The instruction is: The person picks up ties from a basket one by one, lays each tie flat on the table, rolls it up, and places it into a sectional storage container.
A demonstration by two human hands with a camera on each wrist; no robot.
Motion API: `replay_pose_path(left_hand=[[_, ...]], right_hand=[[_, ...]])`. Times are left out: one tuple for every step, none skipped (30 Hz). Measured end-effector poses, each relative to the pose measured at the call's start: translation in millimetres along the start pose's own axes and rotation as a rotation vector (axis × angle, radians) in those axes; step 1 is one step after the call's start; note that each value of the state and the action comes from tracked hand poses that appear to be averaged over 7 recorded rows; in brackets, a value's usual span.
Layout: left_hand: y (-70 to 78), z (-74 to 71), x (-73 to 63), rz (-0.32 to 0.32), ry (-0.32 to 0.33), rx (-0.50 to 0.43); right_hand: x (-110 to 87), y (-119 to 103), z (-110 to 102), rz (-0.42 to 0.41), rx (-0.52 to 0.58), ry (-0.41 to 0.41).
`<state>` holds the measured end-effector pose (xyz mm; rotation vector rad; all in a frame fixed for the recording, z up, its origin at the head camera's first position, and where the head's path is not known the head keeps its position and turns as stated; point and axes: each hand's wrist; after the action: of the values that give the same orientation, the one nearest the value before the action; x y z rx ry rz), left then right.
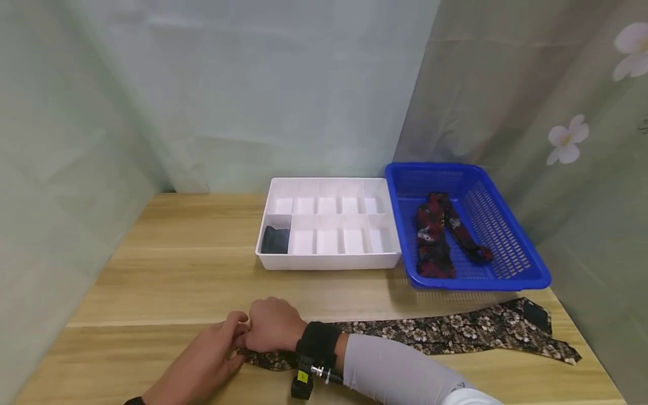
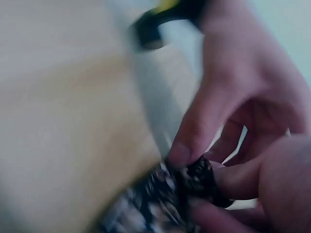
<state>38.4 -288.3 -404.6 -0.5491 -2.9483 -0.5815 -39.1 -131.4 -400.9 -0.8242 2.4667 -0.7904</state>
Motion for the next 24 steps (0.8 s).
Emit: replay_pose_path(left_hand=[[0.2,-0.9,2.0,0.015,-0.006,-0.003],[0.5,-1.9,3.5,0.021,-0.016,-0.006],[0.9,-2.8,4.5,0.019,-0.022,-0.006],[1.2,-0.6,3.9,0.016,-0.030,-0.015],[1.3,1.6,3.2,0.010,-0.041,-0.026],[1.3,3.6,2.6,0.003,-0.047,-0.032],[0.9,5.8,2.1,0.000,-0.047,-0.045],[0.2,7.8,1.8,-0.003,-0.046,-0.056],[-0.5,9.7,2.0,-0.005,-0.034,-0.058],[-1.5,11.5,2.4,-0.002,-0.025,-0.070],[-2.7,13.2,3.1,-0.001,-0.013,-0.078],[-4.0,14.5,3.7,-0.011,-0.006,-0.093],[-5.3,15.8,3.9,-0.030,-0.002,-0.109],[-6.7,16.8,3.7,-0.054,-0.006,-0.122],[-8.3,17.9,3.2,-0.078,-0.014,-0.146],[-10.0,18.9,2.4,-0.099,-0.018,-0.172],[-11.8,19.9,1.6,-0.120,-0.022,-0.187],[-13.7,20.7,0.6,-0.139,-0.026,-0.203],[-15.6,21.8,-0.4,-0.146,-0.025,-0.218],[-17.7,23.2,-1.2,-0.146,-0.028,-0.246],[-19.5,24.6,-2.1,-0.152,-0.039,-0.285],[-22.7,26.5,-1.4,-0.160,-0.045,-0.320],[-26.0,28.7,-0.7,-0.172,-0.062,-0.363],[-28.8,31.2,-0.2,-0.179,-0.074,-0.406]], right_hand=[[-0.4,-1.5,-1.3,-0.021,-0.112,0.048],[-0.9,-2.9,-1.7,-0.034,-0.204,0.083],[-1.1,-4.2,-1.6,-0.040,-0.243,0.101],[-1.9,-3.1,1.1,-0.040,-0.256,0.097],[-2.6,-1.6,3.5,-0.042,-0.246,0.074],[-2.6,1.3,5.9,-0.042,-0.219,0.044],[-2.6,5.0,7.7,-0.045,-0.196,0.020],[-2.1,9.5,8.4,-0.058,-0.169,-0.001],[-1.4,14.3,7.8,-0.082,-0.146,-0.013],[-0.8,19.4,6.5,-0.121,-0.132,-0.020],[-0.8,24.9,4.3,-0.157,-0.120,-0.026],[-1.7,30.5,1.3,-0.185,-0.114,-0.033],[-3.6,35.8,-2.0,-0.209,-0.135,-0.039],[-5.9,41.1,-5.5,-0.240,-0.162,-0.055],[-8.9,46.1,-8.7,-0.268,-0.202,-0.070],[-12.1,50.5,-11.5,-0.300,-0.250,-0.075],[-15.1,54.3,-13.7,-0.331,-0.312,-0.073],[-17.4,57.7,-15.2,-0.363,-0.367,-0.072],[-19.0,60.7,-15.9,-0.389,-0.407,-0.075],[-19.6,63.5,-16.0,-0.410,-0.435,-0.077],[-19.6,65.6,-15.9,-0.412,-0.450,-0.077],[-17.1,67.9,-15.9,-0.407,-0.461,-0.073],[-14.3,70.2,-15.5,-0.391,-0.473,-0.078],[-11.6,72.6,-14.8,-0.371,-0.474,-0.089]])
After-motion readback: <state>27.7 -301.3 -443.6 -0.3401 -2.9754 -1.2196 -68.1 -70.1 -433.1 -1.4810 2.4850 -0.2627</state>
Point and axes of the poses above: each hand's wrist, its own x-axis towards the middle knuckle, its own z-axis out of the palm, y = z × x, and after that the axes turned 1 degree about x, right-handed
